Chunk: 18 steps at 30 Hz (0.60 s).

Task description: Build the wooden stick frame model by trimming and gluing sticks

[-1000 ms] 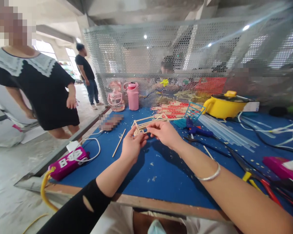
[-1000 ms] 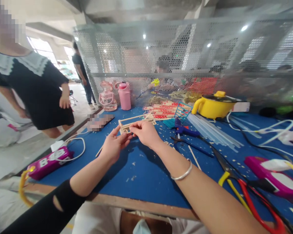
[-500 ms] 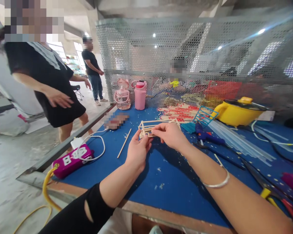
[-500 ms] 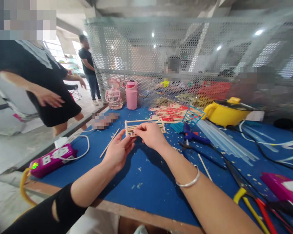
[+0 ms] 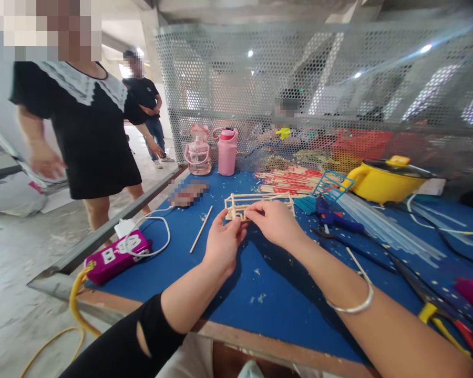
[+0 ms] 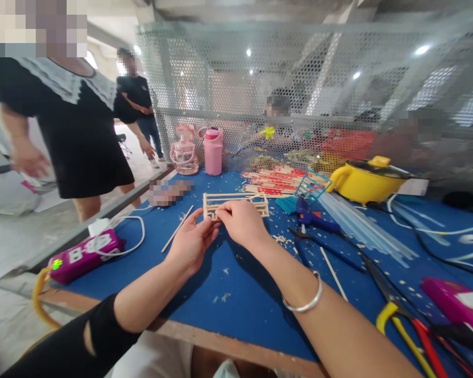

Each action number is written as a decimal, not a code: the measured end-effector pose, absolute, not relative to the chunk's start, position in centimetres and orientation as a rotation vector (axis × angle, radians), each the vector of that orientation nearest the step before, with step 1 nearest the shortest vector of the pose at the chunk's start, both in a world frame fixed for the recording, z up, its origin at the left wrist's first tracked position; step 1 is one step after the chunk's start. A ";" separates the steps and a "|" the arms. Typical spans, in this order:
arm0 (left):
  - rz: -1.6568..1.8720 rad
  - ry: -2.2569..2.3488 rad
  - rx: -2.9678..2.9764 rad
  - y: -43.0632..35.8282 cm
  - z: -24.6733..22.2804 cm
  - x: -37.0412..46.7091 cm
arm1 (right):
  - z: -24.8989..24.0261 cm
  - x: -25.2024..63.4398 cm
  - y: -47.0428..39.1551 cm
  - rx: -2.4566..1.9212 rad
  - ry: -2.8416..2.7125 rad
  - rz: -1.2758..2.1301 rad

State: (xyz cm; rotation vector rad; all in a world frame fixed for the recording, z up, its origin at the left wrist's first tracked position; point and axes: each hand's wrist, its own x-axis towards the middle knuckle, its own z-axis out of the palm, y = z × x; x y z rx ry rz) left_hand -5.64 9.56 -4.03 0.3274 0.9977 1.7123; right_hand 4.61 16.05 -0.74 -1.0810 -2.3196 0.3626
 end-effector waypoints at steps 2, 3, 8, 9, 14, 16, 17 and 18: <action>1.707 1.011 0.321 9.5 -3.9 -5.7 | -0.7 4.7 16.1 -1.074 -2.371 0.383; 1.704 1.012 0.323 9.5 -3.9 -5.7 | -0.8 4.7 16.1 -1.067 -2.380 0.382; 1.688 1.006 0.339 9.5 -3.8 -5.7 | -0.9 4.6 16.2 -1.016 -2.295 0.353; 1.688 1.007 0.341 9.5 -3.8 -5.7 | -1.0 4.6 16.3 -1.009 -2.280 0.342; 1.701 1.011 0.333 9.4 -4.0 -5.7 | -1.2 4.5 16.4 -0.976 -2.316 0.288; 1.704 1.008 0.344 9.4 -4.2 -5.8 | -1.1 4.6 16.3 -0.975 -2.331 0.270; 1.705 1.004 0.353 9.5 -4.3 -5.8 | -1.1 4.6 16.3 -0.977 -2.337 0.265; 1.706 1.000 0.359 9.5 -4.4 -5.8 | -1.1 4.6 16.2 -0.982 -2.343 0.261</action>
